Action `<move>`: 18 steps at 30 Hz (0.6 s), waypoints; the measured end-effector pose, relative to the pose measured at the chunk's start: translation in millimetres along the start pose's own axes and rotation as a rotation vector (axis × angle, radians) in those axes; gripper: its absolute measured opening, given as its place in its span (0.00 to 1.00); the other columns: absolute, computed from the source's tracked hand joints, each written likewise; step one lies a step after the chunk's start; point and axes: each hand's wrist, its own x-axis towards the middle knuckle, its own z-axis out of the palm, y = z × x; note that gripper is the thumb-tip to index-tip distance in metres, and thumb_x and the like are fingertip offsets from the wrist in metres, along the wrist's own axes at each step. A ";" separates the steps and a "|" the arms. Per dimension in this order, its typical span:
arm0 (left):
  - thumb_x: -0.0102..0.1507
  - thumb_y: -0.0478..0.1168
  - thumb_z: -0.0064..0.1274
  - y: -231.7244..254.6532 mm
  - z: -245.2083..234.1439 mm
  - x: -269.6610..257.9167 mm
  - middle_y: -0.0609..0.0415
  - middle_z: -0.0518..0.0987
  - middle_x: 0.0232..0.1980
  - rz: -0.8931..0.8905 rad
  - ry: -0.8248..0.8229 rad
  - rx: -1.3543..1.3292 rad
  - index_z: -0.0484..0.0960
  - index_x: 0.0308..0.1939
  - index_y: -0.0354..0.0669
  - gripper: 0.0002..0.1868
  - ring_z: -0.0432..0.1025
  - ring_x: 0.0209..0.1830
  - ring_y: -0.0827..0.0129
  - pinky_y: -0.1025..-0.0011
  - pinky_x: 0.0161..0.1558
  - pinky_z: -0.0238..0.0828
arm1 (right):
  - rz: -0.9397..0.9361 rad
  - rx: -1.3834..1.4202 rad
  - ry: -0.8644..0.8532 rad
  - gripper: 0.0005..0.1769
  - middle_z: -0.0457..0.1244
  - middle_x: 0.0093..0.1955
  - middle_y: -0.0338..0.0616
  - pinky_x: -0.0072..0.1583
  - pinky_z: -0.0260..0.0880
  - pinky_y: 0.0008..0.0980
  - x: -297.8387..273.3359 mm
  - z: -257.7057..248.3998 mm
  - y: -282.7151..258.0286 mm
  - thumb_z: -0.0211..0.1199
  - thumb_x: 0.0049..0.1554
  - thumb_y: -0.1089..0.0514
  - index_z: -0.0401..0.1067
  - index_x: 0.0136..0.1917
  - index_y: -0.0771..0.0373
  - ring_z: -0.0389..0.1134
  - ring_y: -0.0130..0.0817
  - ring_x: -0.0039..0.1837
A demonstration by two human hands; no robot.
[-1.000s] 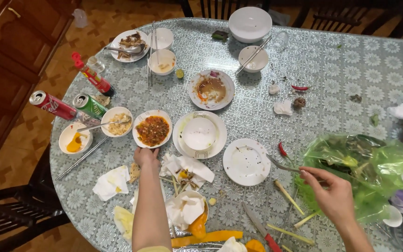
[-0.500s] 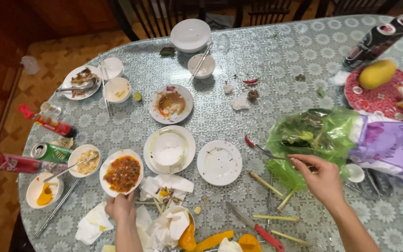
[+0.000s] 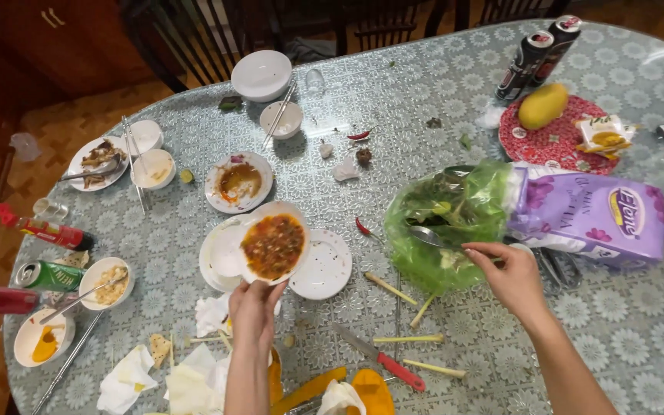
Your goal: The person clears leftover food from multiple small plates and bowls into a green plastic bag using a spoon and chopsticks. They scrape each dish and place the empty plates and bowls into a stack. The person also handles a tissue and a piece of fruit peel during the process.
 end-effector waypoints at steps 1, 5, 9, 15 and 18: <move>0.61 0.20 0.45 -15.9 13.4 3.3 0.27 0.72 0.60 0.060 -0.064 -0.004 0.66 0.59 0.12 0.21 0.74 0.58 0.44 0.53 0.58 0.78 | -0.068 0.042 0.052 0.12 0.76 0.49 0.46 0.42 0.66 0.31 0.4 -2.5 7.7 0.68 0.60 0.56 0.84 0.56 0.54 0.65 0.36 0.37; 0.58 0.19 0.45 -48.5 67.7 -14.6 0.15 0.70 0.57 0.038 -0.231 0.008 0.56 0.68 0.11 0.33 0.74 0.55 0.29 0.40 0.56 0.77 | -0.127 0.029 0.126 0.10 0.75 0.44 0.49 0.51 0.75 0.40 -2.8 -20.5 15.4 0.70 0.59 0.56 0.86 0.54 0.51 0.76 0.46 0.49; 0.57 0.22 0.50 -68.4 103.5 -36.6 0.25 0.74 0.51 -0.028 -0.284 0.082 0.59 0.66 0.14 0.34 0.77 0.49 0.38 0.46 0.52 0.80 | -0.110 -0.037 0.177 0.09 0.75 0.42 0.44 0.49 0.74 0.39 2.2 -36.6 34.7 0.69 0.59 0.54 0.86 0.52 0.48 0.75 0.42 0.42; 0.56 0.24 0.52 -106.5 132.1 -50.2 0.24 0.77 0.50 -0.150 -0.402 0.281 0.60 0.66 0.16 0.34 0.79 0.48 0.36 0.50 0.47 0.83 | -0.372 -0.052 0.389 0.08 0.73 0.45 0.40 0.51 0.73 0.40 81.8 -38.9 61.4 0.70 0.61 0.56 0.84 0.53 0.44 0.74 0.45 0.51; 0.59 0.26 0.54 -135.0 157.7 -48.6 0.23 0.79 0.50 -0.204 -0.487 0.342 0.60 0.65 0.16 0.33 0.80 0.47 0.35 0.53 0.45 0.85 | -0.482 0.047 0.430 0.07 0.72 0.44 0.46 0.49 0.73 0.37 127.4 -34.5 60.4 0.70 0.63 0.58 0.84 0.54 0.48 0.73 0.45 0.48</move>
